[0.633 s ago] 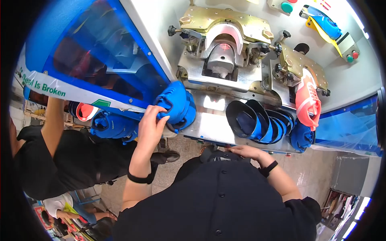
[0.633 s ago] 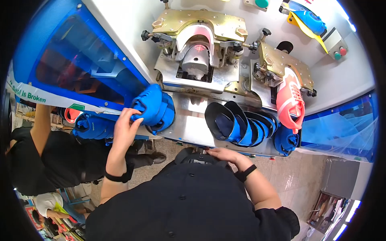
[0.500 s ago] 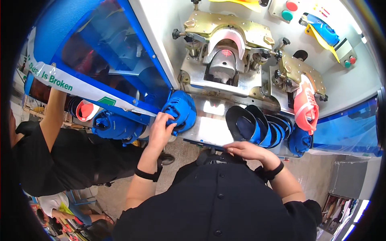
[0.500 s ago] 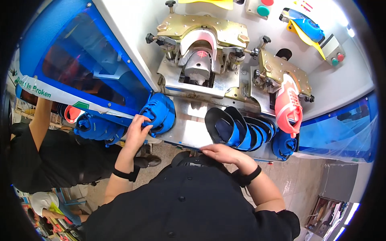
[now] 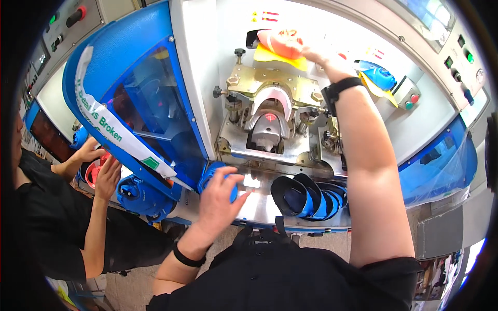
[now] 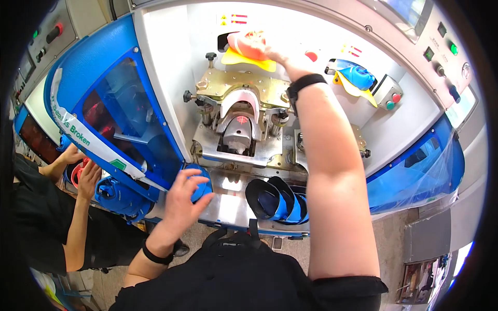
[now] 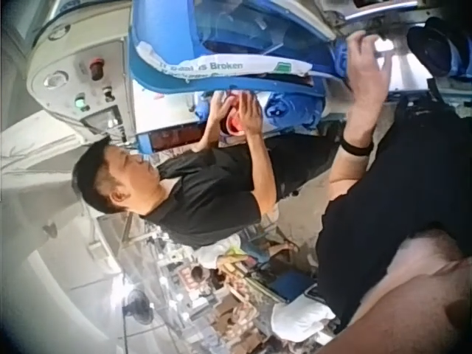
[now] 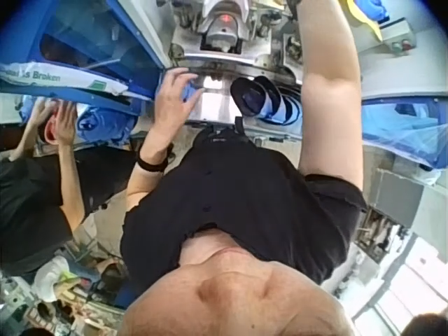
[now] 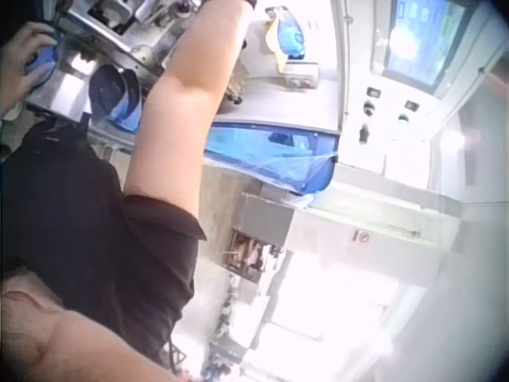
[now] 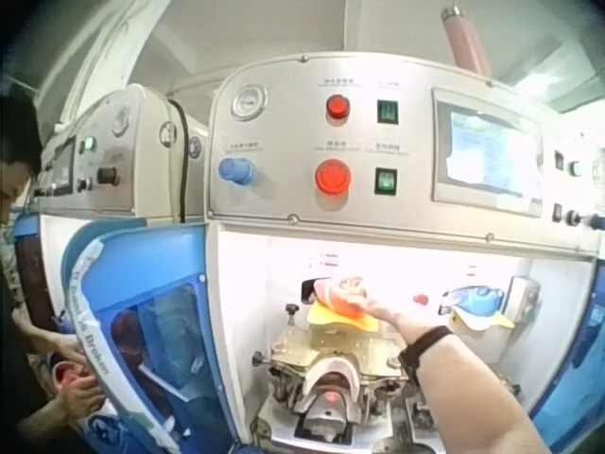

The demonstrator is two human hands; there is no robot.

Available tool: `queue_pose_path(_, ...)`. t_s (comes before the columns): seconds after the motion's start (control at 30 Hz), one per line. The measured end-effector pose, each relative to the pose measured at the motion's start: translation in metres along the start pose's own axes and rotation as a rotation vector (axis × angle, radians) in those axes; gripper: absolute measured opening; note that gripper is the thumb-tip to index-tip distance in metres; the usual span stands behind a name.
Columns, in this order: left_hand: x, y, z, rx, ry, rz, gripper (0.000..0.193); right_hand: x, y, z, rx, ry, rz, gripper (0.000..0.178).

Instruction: Operating a shoe lasting machine to shape blue and pink shoe uppers.

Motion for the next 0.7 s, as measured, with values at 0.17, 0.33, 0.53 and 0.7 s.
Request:
queue_pose_path(0.17, -0.015, 0.005, -0.014, -0.365, 0.114, 0.131, 0.024, -0.028, 0.054, -0.025, 0.135, 0.119, -0.101, 0.026)
queue_pose_path(0.33, -0.034, 0.039, -0.033, -1.221, 0.065, 0.635, 0.057, -0.227, 0.163, -0.040, -0.369, 0.156, -0.054, 0.037)
queue_pose_path(0.53, -0.037, 0.056, -0.078, -1.709, 0.123, 0.760, 0.055, -0.310, 0.181, -0.035, -0.190, 0.322, -0.295, 0.024)
queue_pose_path(0.7, -0.010, 0.067, -0.110, -1.815, -0.032, 0.883, 0.041, -0.282, 0.159, -0.040, -0.248, 0.385, -0.354, 0.036)
Point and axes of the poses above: each hand's wrist, its own x-axis towards the middle knuckle, its own z-axis out of the back of the hand, y = z × x, the point moved 1 cm from there along x, towards the middle knuckle, and after that the axes turned 10 degrees about -z, right-handed, at the moved point
